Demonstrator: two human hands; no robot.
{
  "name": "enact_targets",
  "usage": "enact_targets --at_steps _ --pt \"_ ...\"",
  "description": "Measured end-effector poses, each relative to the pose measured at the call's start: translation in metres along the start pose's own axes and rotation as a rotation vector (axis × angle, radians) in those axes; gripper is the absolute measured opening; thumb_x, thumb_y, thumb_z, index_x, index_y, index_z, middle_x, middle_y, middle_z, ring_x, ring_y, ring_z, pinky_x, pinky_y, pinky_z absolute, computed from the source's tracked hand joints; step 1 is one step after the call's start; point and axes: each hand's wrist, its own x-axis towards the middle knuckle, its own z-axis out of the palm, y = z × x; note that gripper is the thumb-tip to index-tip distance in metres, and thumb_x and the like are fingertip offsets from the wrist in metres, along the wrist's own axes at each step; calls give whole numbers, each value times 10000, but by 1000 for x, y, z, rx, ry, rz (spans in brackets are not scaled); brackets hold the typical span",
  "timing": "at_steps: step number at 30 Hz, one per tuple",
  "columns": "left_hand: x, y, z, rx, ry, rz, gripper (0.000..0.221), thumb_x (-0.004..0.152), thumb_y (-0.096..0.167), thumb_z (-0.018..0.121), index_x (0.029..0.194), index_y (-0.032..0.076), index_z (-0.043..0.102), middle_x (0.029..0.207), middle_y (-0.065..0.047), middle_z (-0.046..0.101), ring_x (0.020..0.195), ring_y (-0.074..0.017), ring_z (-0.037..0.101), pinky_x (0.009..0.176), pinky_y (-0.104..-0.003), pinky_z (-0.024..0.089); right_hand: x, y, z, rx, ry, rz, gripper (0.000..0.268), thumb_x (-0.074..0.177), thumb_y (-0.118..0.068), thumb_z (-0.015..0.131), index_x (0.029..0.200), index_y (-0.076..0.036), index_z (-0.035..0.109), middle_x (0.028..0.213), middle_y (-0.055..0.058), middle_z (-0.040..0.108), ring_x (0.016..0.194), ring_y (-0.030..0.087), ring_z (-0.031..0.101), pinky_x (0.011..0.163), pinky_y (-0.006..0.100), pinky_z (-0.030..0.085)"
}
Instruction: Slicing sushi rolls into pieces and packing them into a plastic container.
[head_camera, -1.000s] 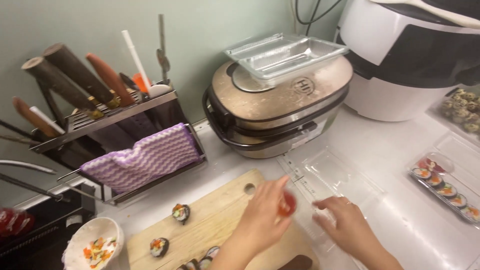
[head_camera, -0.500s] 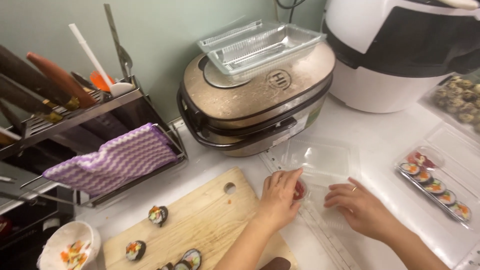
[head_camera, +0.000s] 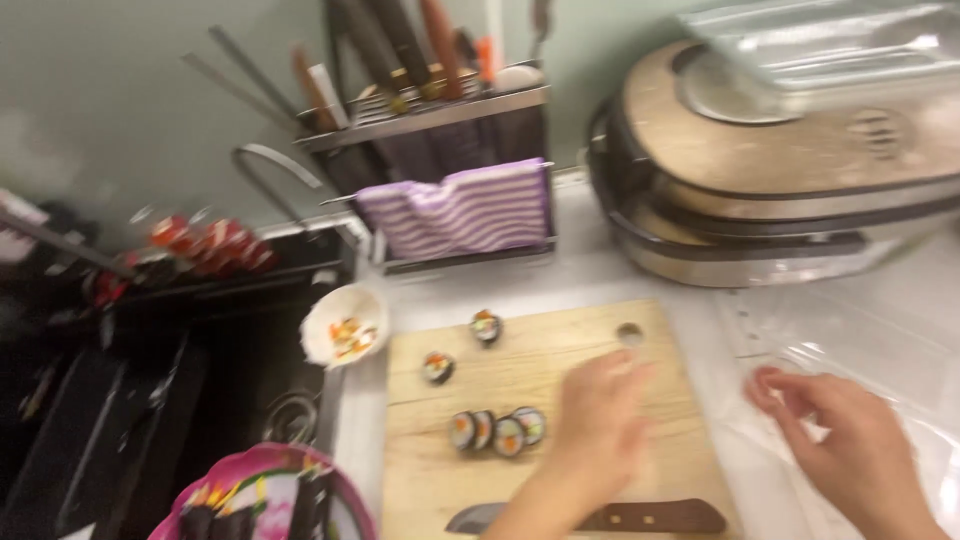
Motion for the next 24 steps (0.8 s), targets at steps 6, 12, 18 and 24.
enact_targets --at_steps 6,12,18,24 --pt "-100 -18 -108 135 224 -485 411 846 22 579 1251 87 604 1229 -108 603 1165 -282 551 1032 -425 425 -9 -141 37 450 -203 -660 540 792 -275 802 1312 -216 668 1244 11 746 1179 219 660 1058 393 442" --pt "-153 -30 -105 210 439 -428 434 785 60 587 1217 79 620 1119 -96 661 1028 -283 626 905 -375 534 -21 -216 70 399 -455 -873 960 623 -49 731 1511 -163 386 1325 -4 734 1321 246 533 1039 465 357" --pt "-172 -49 -79 61 405 -565 475 758 115 716 1227 144 643 1064 -7 699 845 -182 644 801 -308 557 -32 -226 68 251 -259 -1053 699 702 -112 712 1368 -134 503 1143 68 662 1119 289 576 944 448 396" --pt "-144 -53 -61 13 440 -377 484 741 92 768 1214 104 667 1181 -51 732 965 -189 704 825 -265 591 -45 -201 40 328 -28 -990 457 868 -234 726 1303 -169 602 1029 24 675 994 255 629 921 415 410"
